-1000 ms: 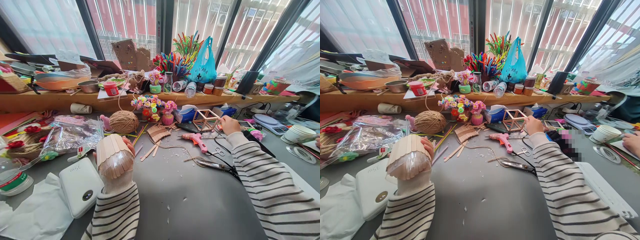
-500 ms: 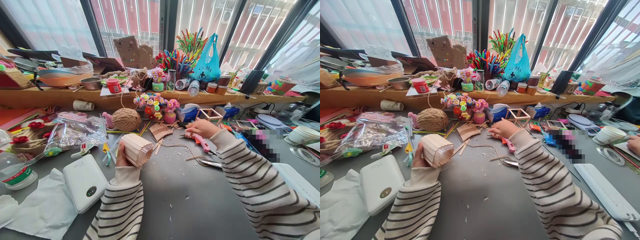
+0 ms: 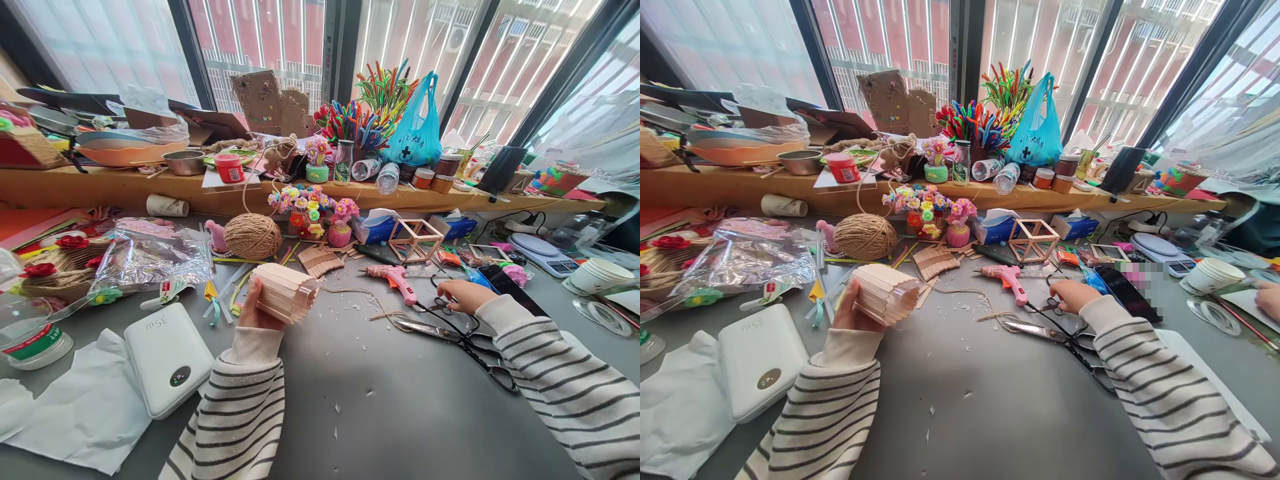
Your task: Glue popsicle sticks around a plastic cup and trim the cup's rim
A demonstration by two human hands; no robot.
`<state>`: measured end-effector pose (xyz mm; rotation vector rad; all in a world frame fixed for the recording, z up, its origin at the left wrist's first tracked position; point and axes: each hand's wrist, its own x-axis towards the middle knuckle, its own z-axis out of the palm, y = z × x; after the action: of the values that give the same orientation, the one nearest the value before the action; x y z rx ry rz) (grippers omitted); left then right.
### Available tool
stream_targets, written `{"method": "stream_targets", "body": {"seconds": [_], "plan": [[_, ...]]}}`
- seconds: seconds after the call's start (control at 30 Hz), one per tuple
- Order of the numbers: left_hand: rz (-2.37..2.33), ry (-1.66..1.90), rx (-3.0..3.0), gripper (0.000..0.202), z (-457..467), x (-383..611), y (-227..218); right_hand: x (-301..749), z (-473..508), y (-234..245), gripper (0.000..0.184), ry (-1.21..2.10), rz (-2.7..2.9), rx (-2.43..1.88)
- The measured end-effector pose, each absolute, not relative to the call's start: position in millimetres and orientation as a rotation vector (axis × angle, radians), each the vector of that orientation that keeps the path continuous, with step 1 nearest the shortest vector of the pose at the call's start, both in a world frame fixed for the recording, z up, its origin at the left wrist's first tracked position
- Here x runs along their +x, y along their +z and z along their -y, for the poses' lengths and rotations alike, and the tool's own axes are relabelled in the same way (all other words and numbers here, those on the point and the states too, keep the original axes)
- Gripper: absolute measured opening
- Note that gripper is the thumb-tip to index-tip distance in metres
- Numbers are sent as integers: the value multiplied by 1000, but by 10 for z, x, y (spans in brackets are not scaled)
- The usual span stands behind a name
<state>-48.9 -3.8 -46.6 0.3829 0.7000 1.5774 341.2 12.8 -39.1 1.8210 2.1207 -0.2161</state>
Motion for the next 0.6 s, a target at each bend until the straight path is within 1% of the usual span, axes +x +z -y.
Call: {"method": "stream_targets", "body": {"seconds": [0.23, 0.33, 0.47, 0.6], "plan": [[-674, 1561, 358, 29, 16, -478, -441, 3433, -132, -442, 23, -211, -2042, 1819], [-634, 1561, 307, 30, 19, -500, -441, 3451, -107, -453, 24, -193, -2044, 1823], [-630, 1525, 216, 21, 33, -516, -419, 3468, -47, -450, 26, -178, -2062, 1807], [-637, 1516, 165, 22, 33, -500, -402, 3493, -5, -453, 21, -142, -2053, 1789]]}}
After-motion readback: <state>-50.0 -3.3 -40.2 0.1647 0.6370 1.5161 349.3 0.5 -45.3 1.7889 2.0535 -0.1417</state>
